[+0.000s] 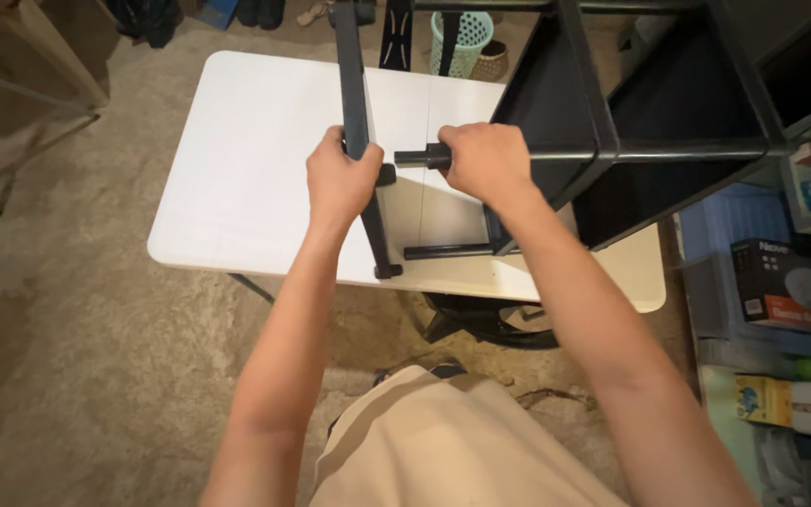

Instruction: The person disassembles a black plastic three-tier shelf on a white table, then reassembles it by inserting legs into the trays and stacking the tiers. The person handles trays and legs by hand, placing components on the table and reconfiguring the shelf into its original form.

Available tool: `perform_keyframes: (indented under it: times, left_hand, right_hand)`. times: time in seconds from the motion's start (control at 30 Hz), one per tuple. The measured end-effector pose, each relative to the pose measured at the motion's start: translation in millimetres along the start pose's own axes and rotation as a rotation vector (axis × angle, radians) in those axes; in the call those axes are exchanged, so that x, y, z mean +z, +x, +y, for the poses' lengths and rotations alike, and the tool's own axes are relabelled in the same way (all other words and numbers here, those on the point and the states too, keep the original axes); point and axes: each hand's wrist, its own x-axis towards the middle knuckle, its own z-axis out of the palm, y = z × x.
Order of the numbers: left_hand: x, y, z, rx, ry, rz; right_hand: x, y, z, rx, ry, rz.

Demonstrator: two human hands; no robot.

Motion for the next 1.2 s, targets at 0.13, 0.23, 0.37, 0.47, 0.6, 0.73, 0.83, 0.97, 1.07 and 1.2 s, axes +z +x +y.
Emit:
perform_keyframes:
  times: [0.13,0.23,0.37,0.47,0.6,0.73,0.83,0.97,1.07,1.2]
  left_hand:
    - [2,-8,9,0.026,0.052,-0.055]
    - [-7,-12,7,0.125,0.163,-0.085]
    - [-38,-24,-22,0.352,0.279,-0.028]
    - [-59,-43,-59,0.420,0.449,0.074]
    - [-81,-61,-106,0.279,0.634,0.163]
    - [-110,-64,-140,0.289,0.686,0.115]
    - [-126,-60,-161,0.444,0.706,0.067]
    - [-123,-65,-202,0.420,0.663,0.181]
    - [-109,-56,-245,0.040,0.535,0.282]
    - [-102,-32,-315,-0.272,0.580,0.213]
  right_hand:
    - [3,-5,-3,-0.063,-0.048,0.133]
    - [-10,-11,-12,-0.051,-0.034,0.171]
    - [-31,-21,-32,-0.138,0.028,0.357]
    - [-26,-33,-55,-0.189,0.177,0.401]
    - [27,-40,-99,0.163,0.817,-0.023]
    - [101,-41,-132,1.011,1.889,-0.036]
    - [140,-43,-117,1.363,2.330,0.000]
    - [197,-44,-87,1.149,1.995,-0.428]
    - [245,-36,-84,1.119,1.815,-0.509]
    - [298,-18,-102,1.105,1.455,-0.557]
